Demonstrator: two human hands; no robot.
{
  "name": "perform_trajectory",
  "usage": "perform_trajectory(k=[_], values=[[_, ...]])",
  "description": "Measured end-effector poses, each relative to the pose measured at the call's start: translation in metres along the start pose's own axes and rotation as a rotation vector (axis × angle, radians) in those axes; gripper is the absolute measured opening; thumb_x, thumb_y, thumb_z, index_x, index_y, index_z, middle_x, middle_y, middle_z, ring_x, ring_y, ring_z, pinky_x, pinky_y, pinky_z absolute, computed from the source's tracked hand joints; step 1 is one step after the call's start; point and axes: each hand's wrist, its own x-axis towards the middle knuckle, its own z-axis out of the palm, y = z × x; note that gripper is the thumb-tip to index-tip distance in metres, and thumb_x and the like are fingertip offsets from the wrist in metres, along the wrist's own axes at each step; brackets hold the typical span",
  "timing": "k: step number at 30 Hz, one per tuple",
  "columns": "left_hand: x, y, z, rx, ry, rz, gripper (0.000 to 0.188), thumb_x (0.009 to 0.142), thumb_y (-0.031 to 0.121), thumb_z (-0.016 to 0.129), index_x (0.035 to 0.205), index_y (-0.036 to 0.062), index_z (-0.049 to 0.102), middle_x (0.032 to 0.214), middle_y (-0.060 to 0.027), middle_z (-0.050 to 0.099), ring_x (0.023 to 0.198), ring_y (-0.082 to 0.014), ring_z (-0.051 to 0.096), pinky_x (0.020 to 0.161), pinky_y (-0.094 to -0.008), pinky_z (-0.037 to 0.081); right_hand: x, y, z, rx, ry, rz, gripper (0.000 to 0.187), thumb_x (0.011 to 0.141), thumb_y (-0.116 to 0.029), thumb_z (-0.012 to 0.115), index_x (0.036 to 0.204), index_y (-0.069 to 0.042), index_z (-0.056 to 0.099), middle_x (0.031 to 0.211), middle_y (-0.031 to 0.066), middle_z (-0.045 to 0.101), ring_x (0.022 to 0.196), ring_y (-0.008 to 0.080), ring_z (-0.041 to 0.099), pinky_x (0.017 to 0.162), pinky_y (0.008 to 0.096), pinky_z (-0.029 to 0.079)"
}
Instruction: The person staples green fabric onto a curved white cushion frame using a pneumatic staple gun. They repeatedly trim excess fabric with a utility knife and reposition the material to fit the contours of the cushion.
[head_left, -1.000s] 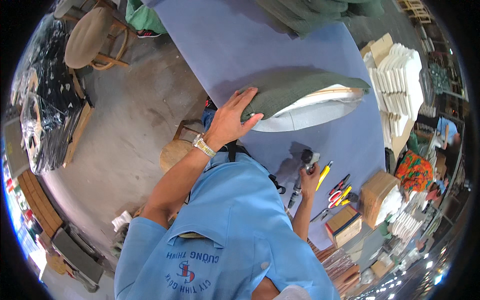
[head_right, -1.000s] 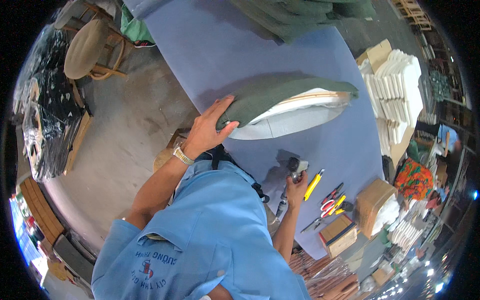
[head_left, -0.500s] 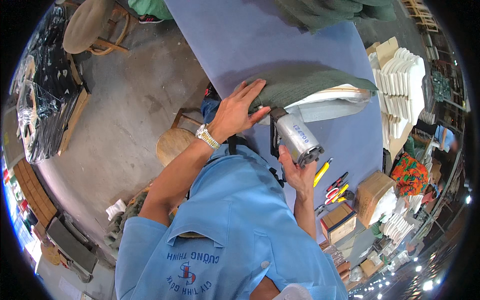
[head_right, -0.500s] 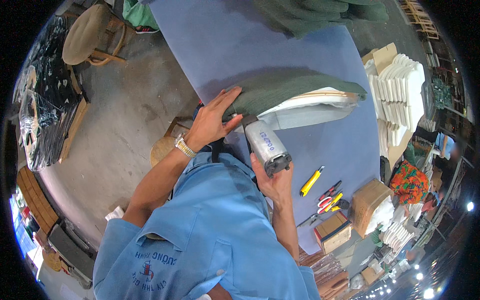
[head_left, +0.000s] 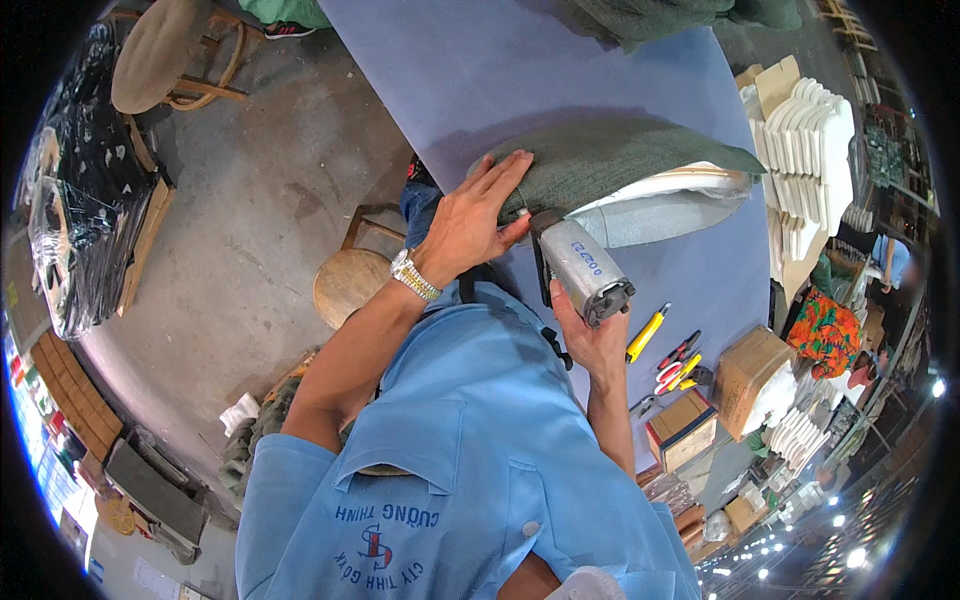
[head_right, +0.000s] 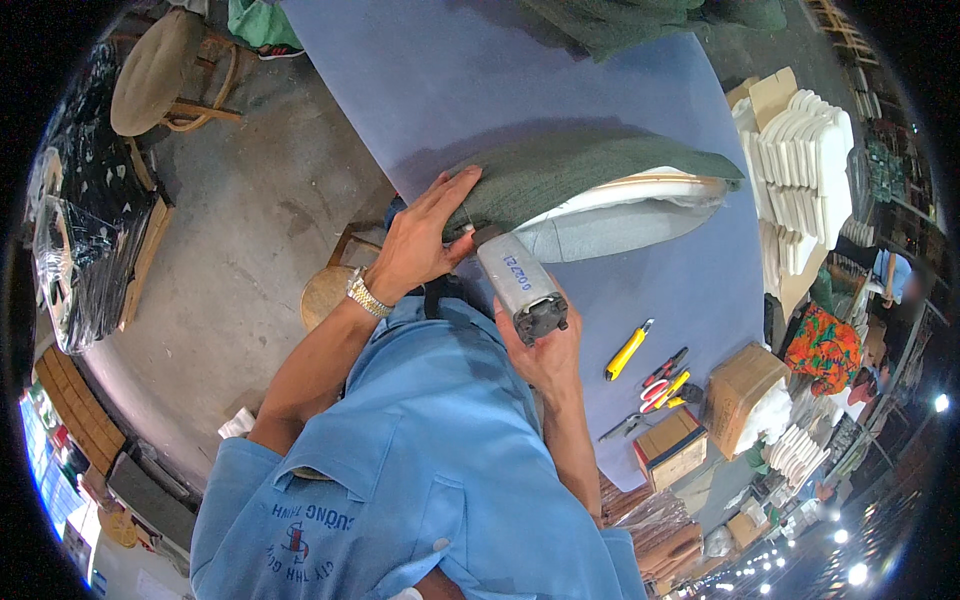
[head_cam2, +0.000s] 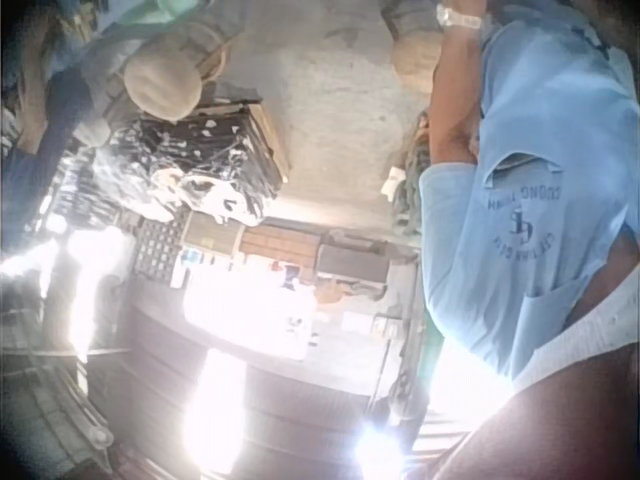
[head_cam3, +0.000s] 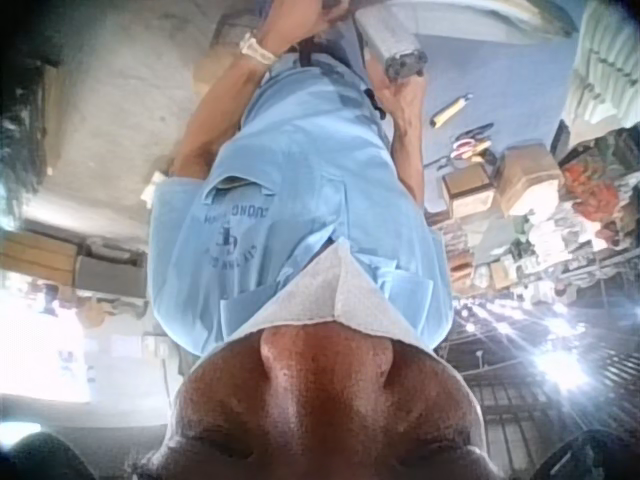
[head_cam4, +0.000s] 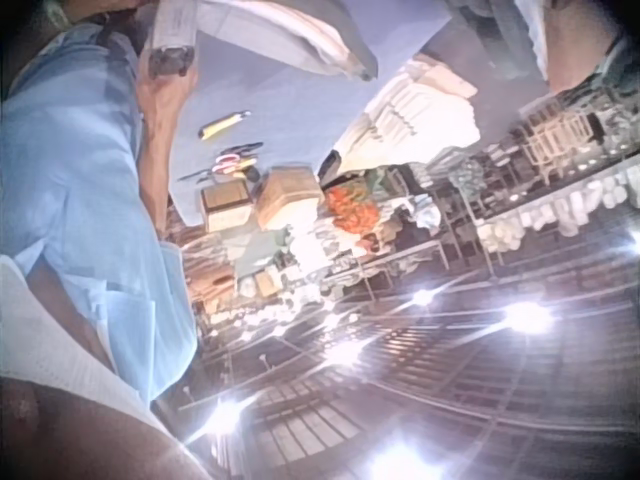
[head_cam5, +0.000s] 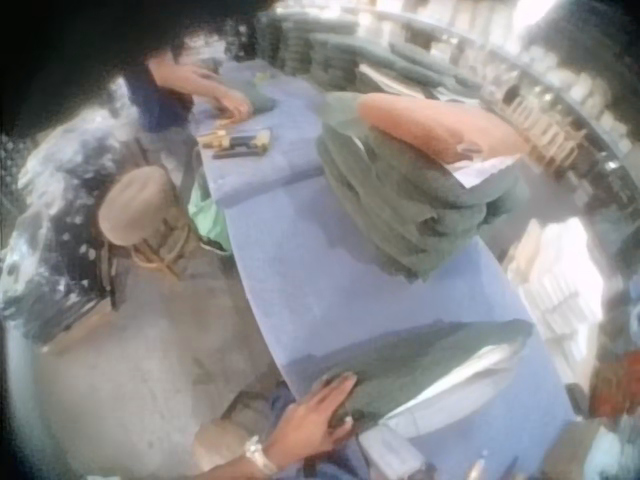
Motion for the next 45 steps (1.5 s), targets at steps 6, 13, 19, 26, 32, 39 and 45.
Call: perform_trajectory(k=[6, 13, 19, 26, 32, 39, 45], values=[[0.001, 0.009, -0.007, -0.035, -0.072, -0.089, 0.089, 0.078, 0.007, 0.078, 0.159, 0.0118, 0.041, 0.156, -0.0135, 0.051, 0.145, -0.0391, 0.047, 0.117, -0.0451, 0.047, 0.004, -0.008, -0.003, -0.01, -0.038, -0.001, 0.033, 0.085, -0.004, 0.08, 0.115, 0.002, 0.07, 0.109, 0.0164, 0.073, 0.097, 0.0294, 0.075, 0.084, 0.0368, 0.057], [0.0, 0.002, -0.009, -0.024, -0.048, 0.003, 0.087, 0.082, 0.016, 0.079, 0.159, 0.0146, 0.039, 0.157, -0.0132, 0.05, 0.14, -0.0471, 0.05, 0.106, -0.0482, 0.056, 0.01, 0.0, -0.002, -0.055, -0.114, -0.062, 0.036, 0.085, -0.004, 0.079, 0.119, 0.002, 0.069, 0.111, 0.0184, 0.074, 0.099, 0.0305, 0.075, 0.086, 0.0361, 0.057], [0.004, 0.003, -0.015, -0.013, -0.126, 0.004, 0.089, 0.082, 0.015, 0.078, 0.161, 0.0157, 0.037, 0.16, -0.013, 0.046, 0.142, -0.0472, 0.047, 0.108, -0.0479, 0.054, 0.012, 0.003, 0.002, -0.019, -0.13, 0.035, 0.042, 0.083, -0.004, 0.079, 0.123, 0.003, 0.067, 0.11, 0.0191, 0.075, 0.1, 0.0337, 0.075, 0.087, 0.0367, 0.057], [0.01, 0.011, -0.022, -0.088, -0.105, 0.004, 0.098, 0.071, -0.005, 0.079, 0.159, 0.0138, 0.041, 0.158, -0.0151, 0.05, 0.144, -0.0393, 0.048, 0.121, -0.0453, 0.043, 0.014, 0.009, 0.01, -0.027, -0.125, 0.004, 0.046, 0.076, -0.002, 0.079, 0.12, -0.001, 0.066, 0.101, 0.0194, 0.073, 0.093, 0.0381, 0.074, 0.082, 0.0375, 0.058], [0.009, 0.015, -0.022, -0.076, -0.087, -0.014, 0.097, 0.074, -0.004, 0.082, 0.159, 0.0147, 0.04, 0.157, -0.0164, 0.051, 0.144, -0.0402, 0.048, 0.117, -0.0463, 0.047, 0.015, 0.008, 0.019, 0.014, -0.101, 0.026, 0.042, 0.078, -0.003, 0.078, 0.118, -0.001, 0.067, 0.103, 0.0187, 0.074, 0.094, 0.036, 0.074, 0.082, 0.0376, 0.058], [0.013, 0.016, -0.023, -0.013, -0.092, 0.0, 0.096, 0.074, -0.004, 0.081, 0.159, 0.0174, 0.042, 0.154, -0.0183, 0.053, 0.139, -0.0426, 0.052, 0.111, -0.0471, 0.051, 0.018, 0.023, 0.023, 0.074, -0.051, -0.075, 0.046, 0.073, -0.001, 0.079, 0.117, -0.003, 0.065, 0.1, 0.0184, 0.071, 0.093, 0.0428, 0.071, 0.081, 0.0399, 0.057], [0.016, 0.027, -0.026, 0.099, -0.171, -0.071, 0.091, 0.079, 0.004, 0.081, 0.159, 0.0179, 0.04, 0.151, -0.0188, 0.055, 0.131, -0.0431, 0.057, 0.103, -0.0491, 0.055, 0.002, 0.017, 0.003, 0.107, 0.041, -0.054, 0.034, 0.079, -0.005, 0.081, 0.11, 0.001, 0.068, 0.102, 0.018, 0.072, 0.093, 0.0389, 0.072, 0.081, 0.0385, 0.057]])
